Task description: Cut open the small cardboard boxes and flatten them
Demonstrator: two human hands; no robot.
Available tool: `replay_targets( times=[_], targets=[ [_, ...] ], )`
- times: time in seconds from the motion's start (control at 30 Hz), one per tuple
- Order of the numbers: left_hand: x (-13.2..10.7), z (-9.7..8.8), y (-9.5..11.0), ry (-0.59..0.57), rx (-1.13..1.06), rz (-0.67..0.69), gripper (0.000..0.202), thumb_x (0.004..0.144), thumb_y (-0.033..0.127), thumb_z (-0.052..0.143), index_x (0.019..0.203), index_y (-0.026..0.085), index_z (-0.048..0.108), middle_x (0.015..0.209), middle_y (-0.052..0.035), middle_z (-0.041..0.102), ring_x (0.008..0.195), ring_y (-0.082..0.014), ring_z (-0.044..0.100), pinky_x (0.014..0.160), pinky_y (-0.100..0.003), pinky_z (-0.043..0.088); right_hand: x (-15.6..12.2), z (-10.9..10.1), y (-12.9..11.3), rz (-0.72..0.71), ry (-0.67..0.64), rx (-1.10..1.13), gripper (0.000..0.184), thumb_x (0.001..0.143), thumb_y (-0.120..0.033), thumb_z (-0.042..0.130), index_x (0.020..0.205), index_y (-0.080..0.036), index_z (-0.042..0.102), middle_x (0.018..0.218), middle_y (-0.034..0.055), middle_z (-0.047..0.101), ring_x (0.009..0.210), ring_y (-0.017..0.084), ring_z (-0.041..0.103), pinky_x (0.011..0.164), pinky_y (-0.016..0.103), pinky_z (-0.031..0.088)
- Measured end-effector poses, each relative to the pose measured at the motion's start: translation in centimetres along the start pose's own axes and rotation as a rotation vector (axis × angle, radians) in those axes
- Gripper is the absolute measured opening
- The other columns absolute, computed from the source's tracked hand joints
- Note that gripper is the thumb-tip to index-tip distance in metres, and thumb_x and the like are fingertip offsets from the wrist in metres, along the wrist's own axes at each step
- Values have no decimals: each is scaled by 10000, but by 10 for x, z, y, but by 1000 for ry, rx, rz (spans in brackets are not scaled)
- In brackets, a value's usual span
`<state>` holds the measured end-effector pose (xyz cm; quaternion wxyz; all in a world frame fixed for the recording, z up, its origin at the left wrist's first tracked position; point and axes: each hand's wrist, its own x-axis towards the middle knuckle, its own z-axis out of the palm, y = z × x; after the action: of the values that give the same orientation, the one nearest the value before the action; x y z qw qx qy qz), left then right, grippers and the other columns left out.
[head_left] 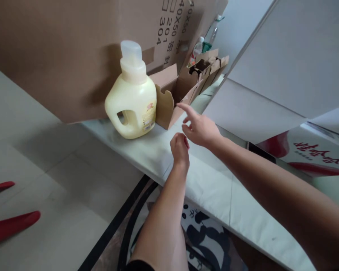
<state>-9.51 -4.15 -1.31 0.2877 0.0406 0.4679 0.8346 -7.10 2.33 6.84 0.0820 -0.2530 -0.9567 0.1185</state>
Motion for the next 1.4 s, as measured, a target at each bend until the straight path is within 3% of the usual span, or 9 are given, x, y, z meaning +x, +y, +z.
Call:
replay_targets(
  times=[0.17, 0.5, 0.7, 0.8, 0.93, 1.0, 1.17, 1.33, 1.4],
  targets=[
    [8, -11, 7, 124, -65, 68, 248, 767, 148, 420, 536, 206, 350, 476, 42, 318, 454, -93, 310, 480, -254, 252, 22, 10, -24, 94, -19, -129, 512, 861, -279, 515, 1372, -293, 491, 1114, 102, 686, 893, 303, 669, 781, 501, 529],
    [12, -14, 13, 330, -145, 163, 199, 772, 151, 396, 588, 208, 345, 519, 47, 301, 473, -99, 317, 488, -240, 253, -14, -1, 39, 123, 324, 51, 463, 819, -252, 503, 1269, -165, 564, 1271, 156, 643, 1040, 302, 663, 894, 516, 535],
    [18, -21, 2, 376, 20, 330, 92, 835, 210, 435, 764, 214, 495, 761, 2, 521, 758, -131, 539, 709, -235, 411, -104, -24, 70, 172, 574, 372, 423, 849, -323, 564, 1246, -188, 626, 1225, 130, 681, 1123, 284, 652, 953, 487, 532],
    [11, -15, -5, 161, 53, 404, 168, 879, 305, 449, 929, 230, 590, 1006, -39, 618, 1018, -168, 579, 888, -267, 426, -182, -32, 81, 298, 724, 431, 414, 845, -404, 627, 1241, -279, 637, 1175, 80, 692, 1040, 275, 673, 936, 516, 530],
    [-23, 10, -15, -517, 74, 358, 448, 904, 570, 426, 1016, 228, 693, 1102, -104, 685, 1074, -243, 618, 949, -336, 449, -262, -28, 106, 547, 828, 457, 401, 793, -479, 672, 1151, -300, 657, 1059, 84, 689, 964, 291, 671, 910, 558, 513],
    [-42, 24, -21, -745, 110, 324, 612, 896, 678, 338, 937, 214, 736, 1056, -129, 715, 1062, -270, 633, 967, -376, 453, -280, -18, 123, 593, 800, 526, 474, 739, -484, 710, 1170, -313, 608, 1044, 78, 668, 916, 287, 670, 877, 556, 522],
    [-67, 48, -41, -766, 186, 367, 714, 763, 838, 379, 679, 222, 731, 884, -137, 737, 1057, -297, 646, 1064, -426, 404, -285, 8, 147, 569, 822, 793, 827, 740, -374, 727, 1408, -468, 250, 1184, 33, 625, 902, 240, 680, 827, 485, 555],
    [-69, 64, -60, -676, 314, 416, 457, 806, 642, 582, 854, 213, 728, 932, -112, 717, 1050, -243, 653, 987, -336, 454, -296, 25, 152, 491, 926, 805, 269, 850, -409, 594, 1094, -297, 588, 1234, 63, 615, 1198, 283, 577, 1060, 540, 398],
    [-68, 69, -67, -622, 354, 442, 335, 816, 477, 656, 1061, 252, 692, 1101, -89, 692, 1045, -213, 644, 979, -330, 458, -307, 29, 155, 431, 905, 768, 233, 865, -444, 540, 974, -260, 634, 1265, 81, 600, 1285, 319, 510, 1102, 561, 336]
  ],
)
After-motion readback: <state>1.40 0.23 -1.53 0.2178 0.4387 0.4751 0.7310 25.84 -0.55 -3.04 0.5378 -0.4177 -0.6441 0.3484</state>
